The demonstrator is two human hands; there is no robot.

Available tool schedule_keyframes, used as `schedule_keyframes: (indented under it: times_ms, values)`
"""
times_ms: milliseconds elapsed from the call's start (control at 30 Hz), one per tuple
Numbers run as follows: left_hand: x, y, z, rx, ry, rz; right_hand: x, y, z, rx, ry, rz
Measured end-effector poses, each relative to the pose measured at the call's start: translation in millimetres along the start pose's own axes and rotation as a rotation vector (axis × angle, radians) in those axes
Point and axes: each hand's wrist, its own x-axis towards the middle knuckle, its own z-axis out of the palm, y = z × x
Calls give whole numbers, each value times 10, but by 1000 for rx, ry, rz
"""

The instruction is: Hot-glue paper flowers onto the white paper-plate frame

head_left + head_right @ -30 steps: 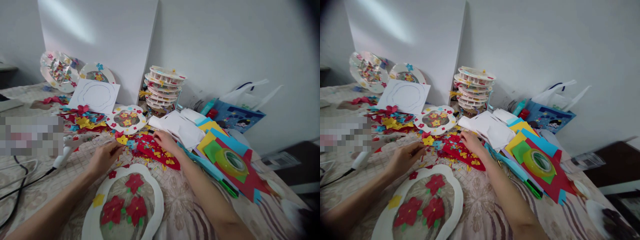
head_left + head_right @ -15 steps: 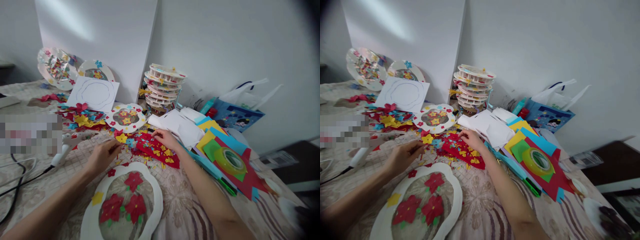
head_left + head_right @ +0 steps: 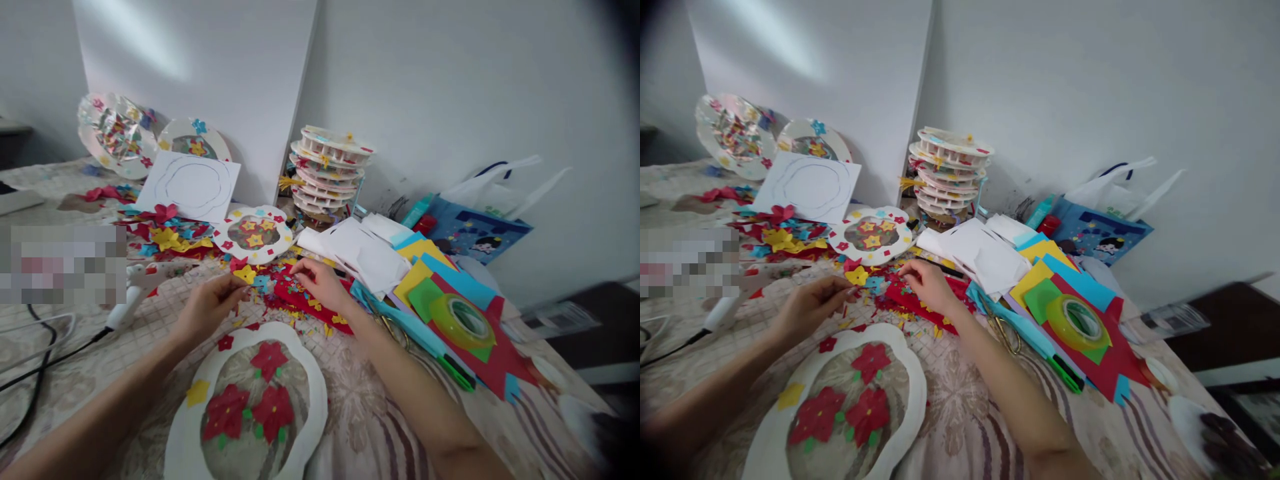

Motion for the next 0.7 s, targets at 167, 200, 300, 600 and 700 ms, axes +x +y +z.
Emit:
schedule_keyframes:
  times_ms: [167, 200, 300, 600, 700]
  values:
    - [-22, 121, 39, -184, -78, -99, -95, -320, 250, 348, -53, 78]
    - [-25, 138, 46, -205, -91, -107, -108, -349, 283, 409, -56, 100]
    - [-31, 164, 58, -264, -106, -117, -130, -381, 353, 480, -32, 126]
    - [-74, 233, 71, -286, -115, -125, -153, -420, 464, 627, -27, 230]
    - [-88, 235, 93, -270, -106, -121, -161, -432, 501, 733, 5, 317]
